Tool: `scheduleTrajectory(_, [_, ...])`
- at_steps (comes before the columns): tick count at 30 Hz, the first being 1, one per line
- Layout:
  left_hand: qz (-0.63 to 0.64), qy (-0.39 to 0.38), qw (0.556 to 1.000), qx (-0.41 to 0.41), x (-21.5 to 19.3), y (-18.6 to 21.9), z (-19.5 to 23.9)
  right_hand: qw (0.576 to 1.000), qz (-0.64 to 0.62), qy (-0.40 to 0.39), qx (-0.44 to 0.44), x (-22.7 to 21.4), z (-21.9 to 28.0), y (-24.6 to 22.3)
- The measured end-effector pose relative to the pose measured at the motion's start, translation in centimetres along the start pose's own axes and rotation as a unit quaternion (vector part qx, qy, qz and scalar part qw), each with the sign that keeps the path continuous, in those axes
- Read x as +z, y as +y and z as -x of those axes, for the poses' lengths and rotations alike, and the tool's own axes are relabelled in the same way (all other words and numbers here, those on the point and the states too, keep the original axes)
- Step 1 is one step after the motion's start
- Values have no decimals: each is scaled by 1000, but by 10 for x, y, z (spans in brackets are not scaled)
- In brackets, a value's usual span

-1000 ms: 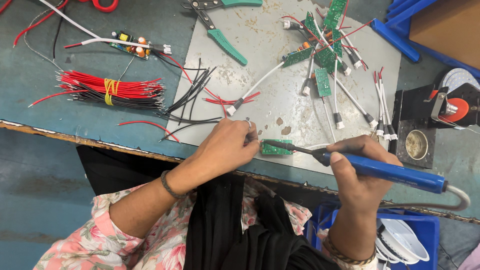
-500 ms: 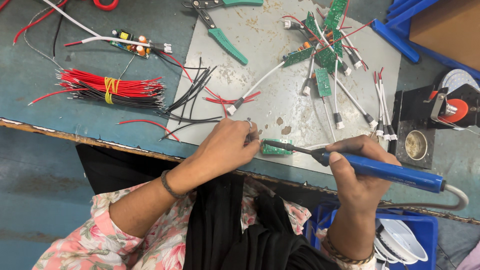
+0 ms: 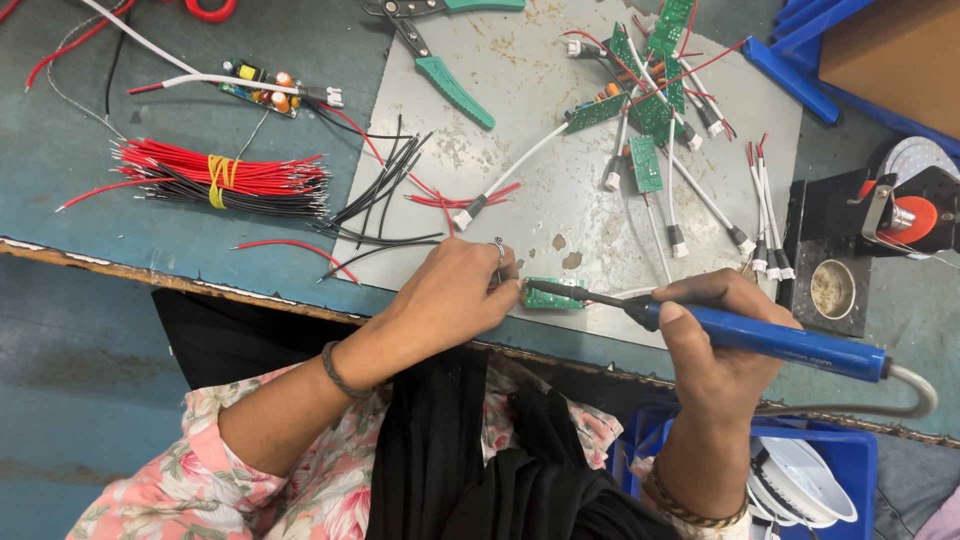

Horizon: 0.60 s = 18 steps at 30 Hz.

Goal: The person uses a soldering iron to attach wires to small green circuit boards on a workbench. They repeatedly dip the soldering iron tip into a small container, likely containing flux or solder, and then apply it to the board and wire connections. The person handles multiple circuit boards and wires throughout the clip.

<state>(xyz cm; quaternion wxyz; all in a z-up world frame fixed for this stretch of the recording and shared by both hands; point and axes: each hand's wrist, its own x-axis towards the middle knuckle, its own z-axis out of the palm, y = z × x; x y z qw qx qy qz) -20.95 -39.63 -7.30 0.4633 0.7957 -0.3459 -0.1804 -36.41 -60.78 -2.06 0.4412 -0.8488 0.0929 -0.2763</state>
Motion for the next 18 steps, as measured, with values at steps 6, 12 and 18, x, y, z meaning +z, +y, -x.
scheduleTrajectory(6, [0, 4, 1000, 9, 1, -1, 0, 1000, -15, 20, 8, -3, 1, 1])
scheduleTrajectory(12, [-3, 7, 1000, 7, 1, -1, 0, 1000, -10, 14, 7, -3, 1, 3])
scheduleTrajectory(18, [-1, 3, 1000, -2, 0, 1, 0, 999, -28, 25, 15, -5, 4, 6])
